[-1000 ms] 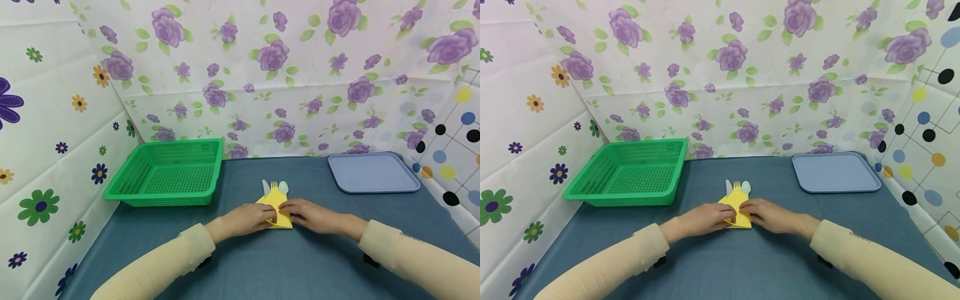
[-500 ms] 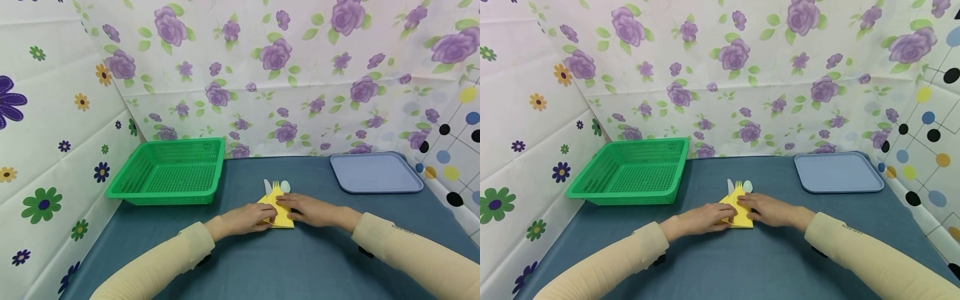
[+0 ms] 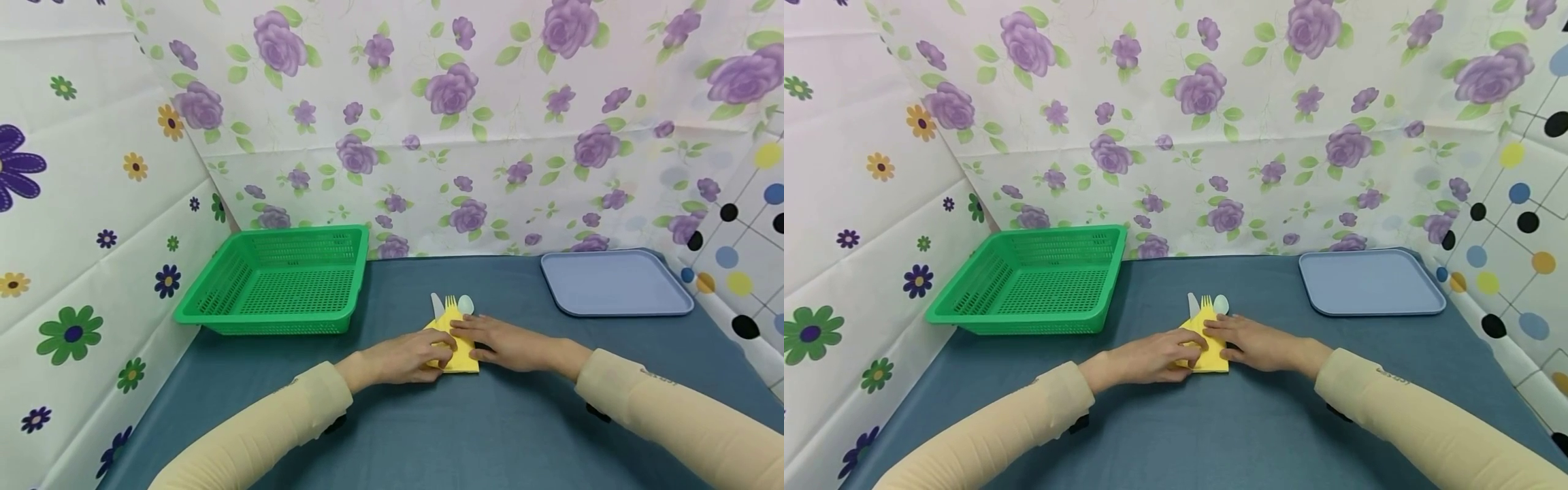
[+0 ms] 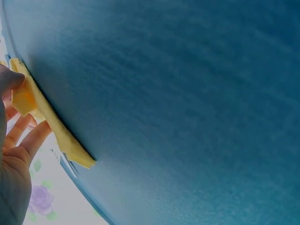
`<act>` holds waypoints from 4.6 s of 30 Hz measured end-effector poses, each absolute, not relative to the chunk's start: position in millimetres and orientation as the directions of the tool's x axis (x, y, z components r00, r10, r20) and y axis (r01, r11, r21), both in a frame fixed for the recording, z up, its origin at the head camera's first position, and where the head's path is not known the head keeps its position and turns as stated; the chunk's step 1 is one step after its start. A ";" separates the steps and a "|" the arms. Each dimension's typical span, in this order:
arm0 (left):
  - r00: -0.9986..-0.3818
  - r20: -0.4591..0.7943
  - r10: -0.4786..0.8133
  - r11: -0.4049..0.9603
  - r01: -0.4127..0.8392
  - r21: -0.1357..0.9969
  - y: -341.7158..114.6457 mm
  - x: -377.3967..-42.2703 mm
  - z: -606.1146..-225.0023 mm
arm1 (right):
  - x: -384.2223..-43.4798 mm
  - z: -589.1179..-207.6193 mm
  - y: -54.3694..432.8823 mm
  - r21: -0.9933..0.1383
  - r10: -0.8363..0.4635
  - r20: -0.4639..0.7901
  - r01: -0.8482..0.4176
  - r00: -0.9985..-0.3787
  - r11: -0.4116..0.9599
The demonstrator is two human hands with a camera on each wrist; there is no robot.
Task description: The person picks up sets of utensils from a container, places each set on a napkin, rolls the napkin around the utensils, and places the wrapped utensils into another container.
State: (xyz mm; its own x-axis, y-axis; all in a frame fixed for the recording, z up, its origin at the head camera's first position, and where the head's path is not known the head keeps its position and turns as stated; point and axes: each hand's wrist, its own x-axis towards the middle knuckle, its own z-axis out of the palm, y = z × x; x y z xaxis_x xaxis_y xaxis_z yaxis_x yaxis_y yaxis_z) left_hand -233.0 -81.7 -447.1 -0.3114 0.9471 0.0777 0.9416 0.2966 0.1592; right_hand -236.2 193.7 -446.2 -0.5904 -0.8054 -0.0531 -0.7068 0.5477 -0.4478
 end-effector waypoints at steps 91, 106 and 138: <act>-0.369 -0.060 0.927 0.370 0.880 0.298 -91.1 -231.1 -448.7 | -242.3 -444.1 194.2 -0.436 -0.815 -0.103 -0.710 -0.571 0.553; -0.353 -0.050 0.934 0.354 0.899 0.257 -90.1 -229.6 -449.4 | -240.9 -445.2 186.0 -0.340 -0.803 -0.131 -0.735 -0.581 0.587; -0.497 -0.048 0.867 0.496 0.845 0.199 -103.6 -219.2 -453.5 | -236.0 -445.4 176.2 -0.374 -0.831 -0.108 -0.752 -0.546 0.543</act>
